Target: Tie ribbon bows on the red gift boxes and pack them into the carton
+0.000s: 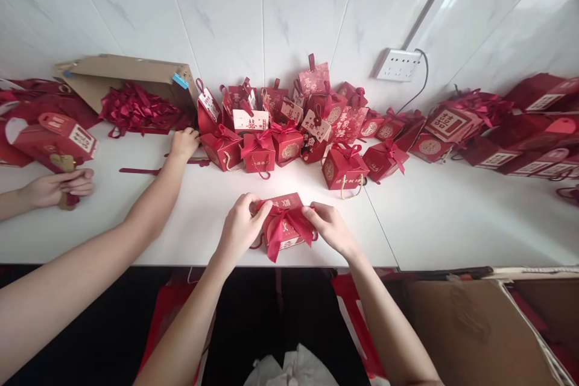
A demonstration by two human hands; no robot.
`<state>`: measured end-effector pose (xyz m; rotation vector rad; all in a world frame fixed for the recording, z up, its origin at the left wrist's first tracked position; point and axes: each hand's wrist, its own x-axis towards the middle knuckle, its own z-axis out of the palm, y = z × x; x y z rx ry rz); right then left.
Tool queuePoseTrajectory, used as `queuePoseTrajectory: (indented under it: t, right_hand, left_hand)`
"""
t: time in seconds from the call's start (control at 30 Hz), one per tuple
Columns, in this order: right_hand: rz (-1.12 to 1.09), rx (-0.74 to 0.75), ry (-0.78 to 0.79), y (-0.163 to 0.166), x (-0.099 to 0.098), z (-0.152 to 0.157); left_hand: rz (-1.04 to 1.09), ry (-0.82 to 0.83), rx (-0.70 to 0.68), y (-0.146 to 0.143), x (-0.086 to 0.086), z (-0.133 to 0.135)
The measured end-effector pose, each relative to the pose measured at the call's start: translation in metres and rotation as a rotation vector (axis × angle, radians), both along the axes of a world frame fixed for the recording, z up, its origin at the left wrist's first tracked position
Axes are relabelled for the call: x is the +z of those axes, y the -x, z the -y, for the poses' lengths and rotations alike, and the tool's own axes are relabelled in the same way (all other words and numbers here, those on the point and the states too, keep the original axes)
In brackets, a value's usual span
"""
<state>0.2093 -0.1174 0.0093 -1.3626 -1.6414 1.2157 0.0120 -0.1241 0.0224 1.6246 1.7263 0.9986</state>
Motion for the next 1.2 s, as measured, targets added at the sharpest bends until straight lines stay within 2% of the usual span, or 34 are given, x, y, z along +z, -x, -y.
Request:
queuePoseTrajectory:
  t: [0.1, 0.17, 0.33, 0.43, 0.53, 0.7, 0.87, 1.0, 1.07, 1.1, 1.2]
  right_hand:
    - [-0.156, 0.077, 0.024, 0.002, 0.000, 0.006]
    - [-0.252, 0.077, 0.035, 0.002, -0.002, 0.012]
    - [-0.399, -0.067, 0.086, 0.008, -0.009, 0.023]
    - [-0.454, -0.130, 0.116, 0.012, -0.013, 0.025]
    - [-0.509, -0.173, 0.140, 0.014, -0.018, 0.024]
    - [-0.608, -0.189, 0.192, 0.012, -0.028, 0.023]
    - [-0.614, -0.235, 0.218, 0.015, -0.038, 0.022]
    - [-0.535, -0.253, 0.210, 0.012, -0.033, 0.022]
    - [-0.370, -0.271, 0.139, 0.006, -0.024, 0.027]
    - [-0.257, -0.311, 0.044, 0.002, -0.017, 0.033]
    - [0.056, -0.447, -0.455, -0.004, 0.001, 0.055]
  left_hand:
    - [0.121, -0.058, 0.007, -0.004, -0.006, 0.008]
    - [0.212, -0.076, 0.009, -0.005, -0.009, 0.016]
    - [0.232, -0.062, 0.111, -0.010, -0.014, 0.027]
    - [0.383, 0.033, 0.122, -0.015, -0.022, 0.030]
    - [0.554, 0.013, 0.146, -0.018, -0.032, 0.031]
    - [0.668, 0.015, 0.155, -0.019, -0.041, 0.033]
    - [0.695, 0.077, 0.127, -0.020, -0.042, 0.032]
    - [0.648, 0.088, 0.091, -0.016, -0.039, 0.032]
    - [0.543, 0.105, 0.018, -0.008, -0.035, 0.032]
    - [0.479, 0.084, -0.012, -0.003, -0.031, 0.031]
    - [0.299, -0.126, -0.079, 0.007, -0.016, 0.024]
